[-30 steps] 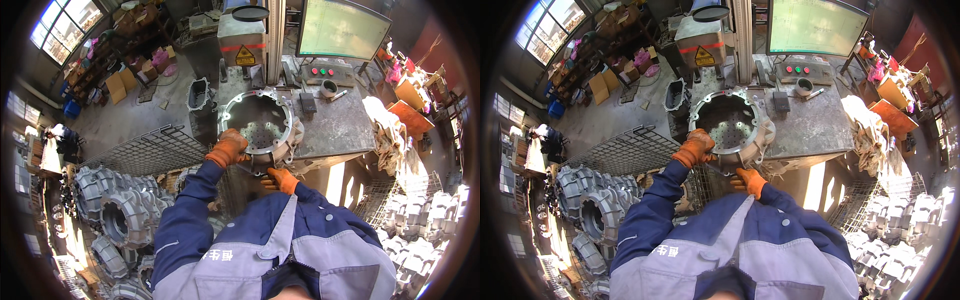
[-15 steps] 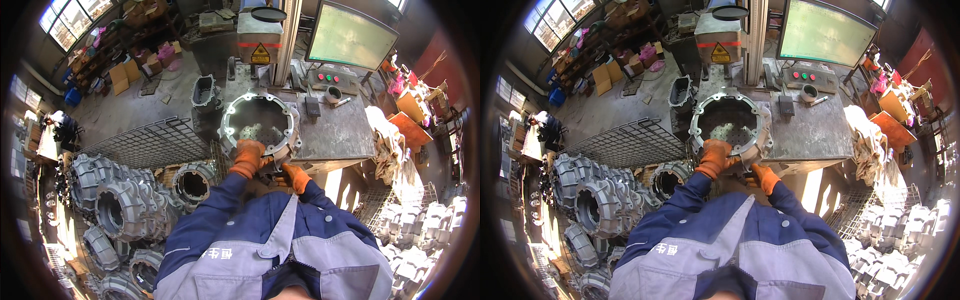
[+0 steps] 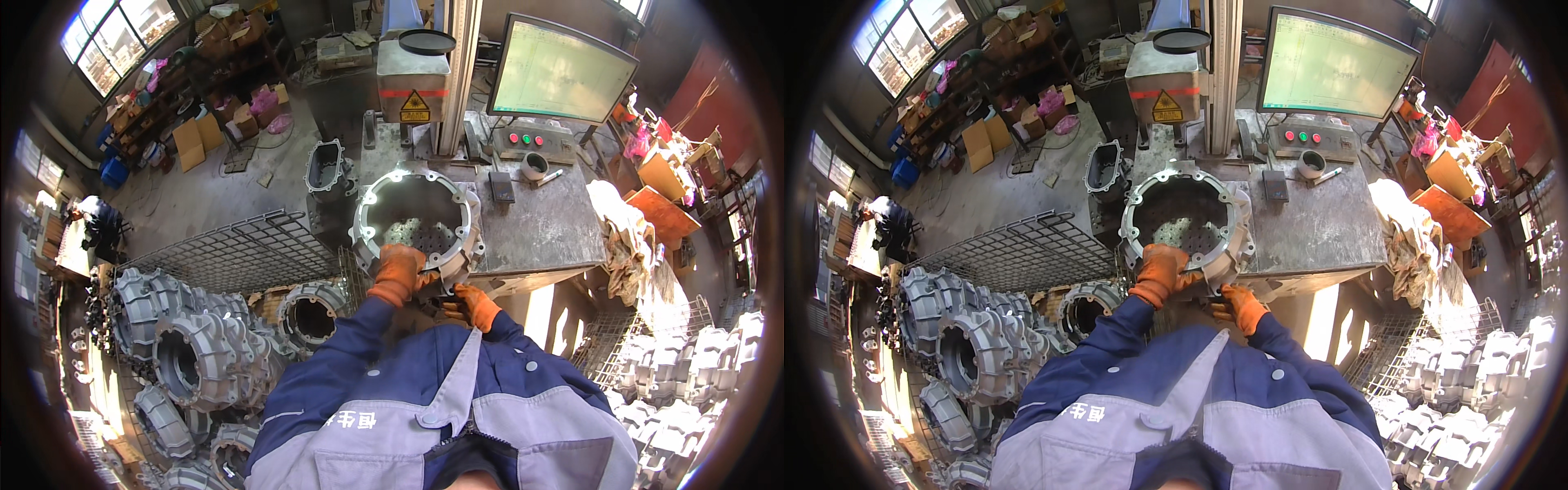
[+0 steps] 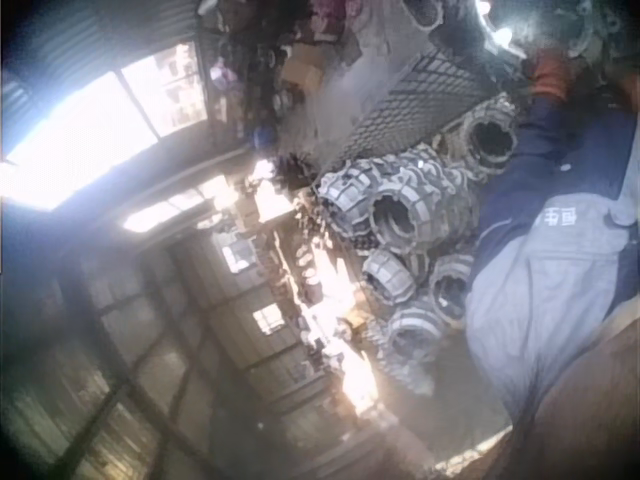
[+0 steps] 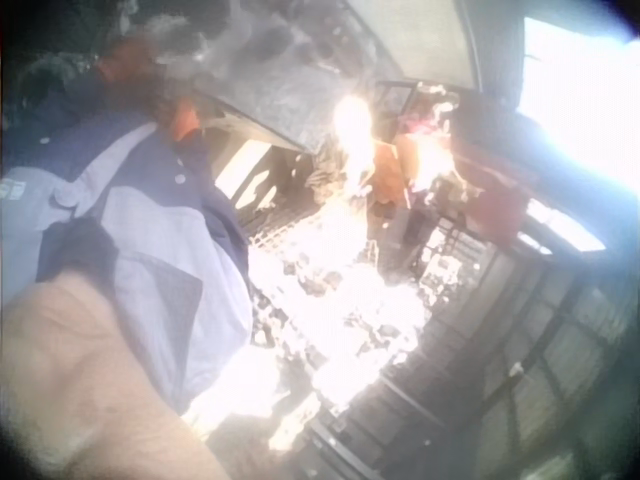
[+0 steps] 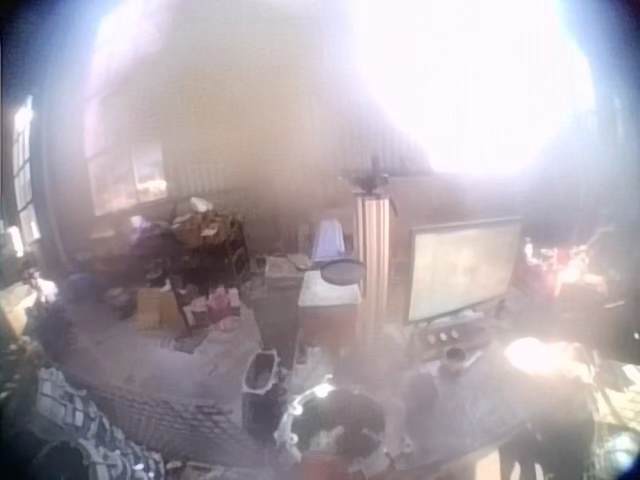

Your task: The person repeatedly picks up metal housings from a wire bin, places each on a workbench, and rubs the inner surfaces with a handheld block. The person then returns each housing to the bin and repeats the cycle with additional units.

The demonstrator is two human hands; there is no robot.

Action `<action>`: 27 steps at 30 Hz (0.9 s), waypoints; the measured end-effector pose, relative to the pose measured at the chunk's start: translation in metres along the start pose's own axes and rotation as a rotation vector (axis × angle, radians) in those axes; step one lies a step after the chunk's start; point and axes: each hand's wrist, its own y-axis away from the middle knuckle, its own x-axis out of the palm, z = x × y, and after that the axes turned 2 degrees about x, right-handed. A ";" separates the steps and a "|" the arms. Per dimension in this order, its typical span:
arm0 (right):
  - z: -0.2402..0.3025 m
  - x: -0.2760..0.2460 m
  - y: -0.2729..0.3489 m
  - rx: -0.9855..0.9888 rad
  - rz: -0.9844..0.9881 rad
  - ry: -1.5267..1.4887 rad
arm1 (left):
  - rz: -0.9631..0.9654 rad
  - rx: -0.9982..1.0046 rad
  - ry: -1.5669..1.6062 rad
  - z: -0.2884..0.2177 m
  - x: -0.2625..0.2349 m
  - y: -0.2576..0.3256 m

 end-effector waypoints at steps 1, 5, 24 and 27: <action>-0.001 -0.004 -0.001 0.003 0.026 -0.045 | -0.009 -0.003 0.016 0.000 0.000 0.000; 0.001 -0.011 -0.003 0.018 0.155 0.133 | 0.022 -0.023 -0.006 -0.003 -0.003 0.000; 0.003 0.010 0.009 -0.026 -0.106 0.169 | 0.032 -0.054 0.038 -0.006 -0.012 -0.001; 0.034 0.033 0.020 -0.022 -0.594 0.787 | 0.162 -0.050 -0.029 -0.005 -0.018 -0.006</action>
